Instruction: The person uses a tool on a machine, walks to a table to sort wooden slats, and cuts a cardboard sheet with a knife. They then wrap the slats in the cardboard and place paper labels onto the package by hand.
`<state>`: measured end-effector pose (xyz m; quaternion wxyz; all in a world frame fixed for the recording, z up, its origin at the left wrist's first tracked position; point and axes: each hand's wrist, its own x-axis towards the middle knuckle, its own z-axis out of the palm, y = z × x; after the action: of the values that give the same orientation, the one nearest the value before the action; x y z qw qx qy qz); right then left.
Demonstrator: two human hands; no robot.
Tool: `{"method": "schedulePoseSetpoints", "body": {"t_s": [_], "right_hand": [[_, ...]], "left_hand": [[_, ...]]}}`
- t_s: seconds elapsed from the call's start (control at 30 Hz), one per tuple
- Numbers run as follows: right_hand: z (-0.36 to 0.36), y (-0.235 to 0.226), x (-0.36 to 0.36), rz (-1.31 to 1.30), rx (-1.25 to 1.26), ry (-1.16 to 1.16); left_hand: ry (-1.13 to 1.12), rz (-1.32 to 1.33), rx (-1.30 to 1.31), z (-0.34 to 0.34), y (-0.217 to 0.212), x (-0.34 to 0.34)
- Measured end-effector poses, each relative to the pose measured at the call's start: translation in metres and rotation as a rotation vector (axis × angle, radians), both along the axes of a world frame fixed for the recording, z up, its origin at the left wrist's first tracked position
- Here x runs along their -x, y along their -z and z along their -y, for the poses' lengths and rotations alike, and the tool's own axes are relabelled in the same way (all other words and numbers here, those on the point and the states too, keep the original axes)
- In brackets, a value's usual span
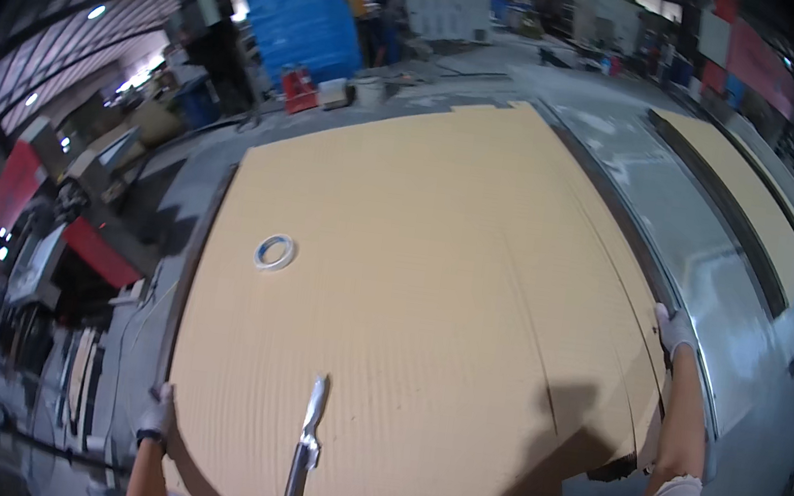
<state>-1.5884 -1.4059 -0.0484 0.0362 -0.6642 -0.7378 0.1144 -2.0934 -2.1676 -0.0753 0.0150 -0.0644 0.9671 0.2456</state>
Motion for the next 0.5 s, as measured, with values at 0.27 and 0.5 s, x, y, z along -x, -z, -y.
{"method": "schedulePoseSetpoints", "body": {"t_s": [0.27, 0.5], "right_hand": [[0.335, 0.086, 0.188, 0.171, -0.627, -1.492], [0.541, 0.011, 0.254, -0.147, 0.344, -0.851]], "left_hand": [[0.267, -0.047, -0.34, 0.068, 0.076, -0.245], [0.22, 0.331, 0.561, 0.264, 0.034, -0.485]]}}
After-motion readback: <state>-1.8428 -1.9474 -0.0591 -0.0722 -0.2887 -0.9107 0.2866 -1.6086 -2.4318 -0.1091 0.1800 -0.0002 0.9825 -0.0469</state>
